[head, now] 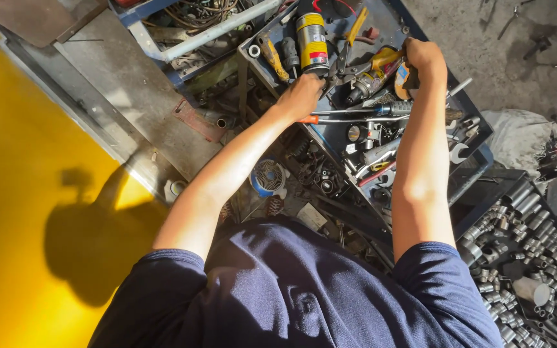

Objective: Cleaning and inspecting mechanical automotive or machinery parts using a rag and a screwdriver.

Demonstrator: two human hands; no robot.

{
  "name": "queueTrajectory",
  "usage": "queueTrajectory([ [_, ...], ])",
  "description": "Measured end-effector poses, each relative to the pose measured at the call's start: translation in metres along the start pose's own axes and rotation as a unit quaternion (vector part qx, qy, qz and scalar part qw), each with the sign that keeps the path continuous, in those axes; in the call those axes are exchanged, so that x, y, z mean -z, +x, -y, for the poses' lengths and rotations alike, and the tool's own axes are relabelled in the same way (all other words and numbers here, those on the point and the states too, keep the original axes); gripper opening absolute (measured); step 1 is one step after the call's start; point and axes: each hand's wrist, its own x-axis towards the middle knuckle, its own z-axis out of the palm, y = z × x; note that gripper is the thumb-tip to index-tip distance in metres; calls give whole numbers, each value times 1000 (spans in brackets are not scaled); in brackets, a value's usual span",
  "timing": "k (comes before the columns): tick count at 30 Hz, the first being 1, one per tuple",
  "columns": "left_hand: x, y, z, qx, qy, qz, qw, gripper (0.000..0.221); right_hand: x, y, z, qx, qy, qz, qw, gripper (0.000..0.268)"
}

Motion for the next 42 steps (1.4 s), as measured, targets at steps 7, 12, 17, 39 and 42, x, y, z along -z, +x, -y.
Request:
queueTrajectory([
  [7,-2,0,3,35,-27,13,999,27,-5,4,-5,15,11,-14,1000,52],
  [12,3,-2,4,63,-44,-2,997,26,-14,10,-9,45,21,-37,998,55],
  [17,18,-13,-15,71,-23,22,997,22,-28,45,-30,80,28,-77,993,63],
  [39,59,24,137,32,315,-95,944,71,-186,-160,64,354,-201,-51,912,23],
  [42,68,28,130,12,342,-97,935,62,-179,-162,60,369,-147,-33,917,20],
])
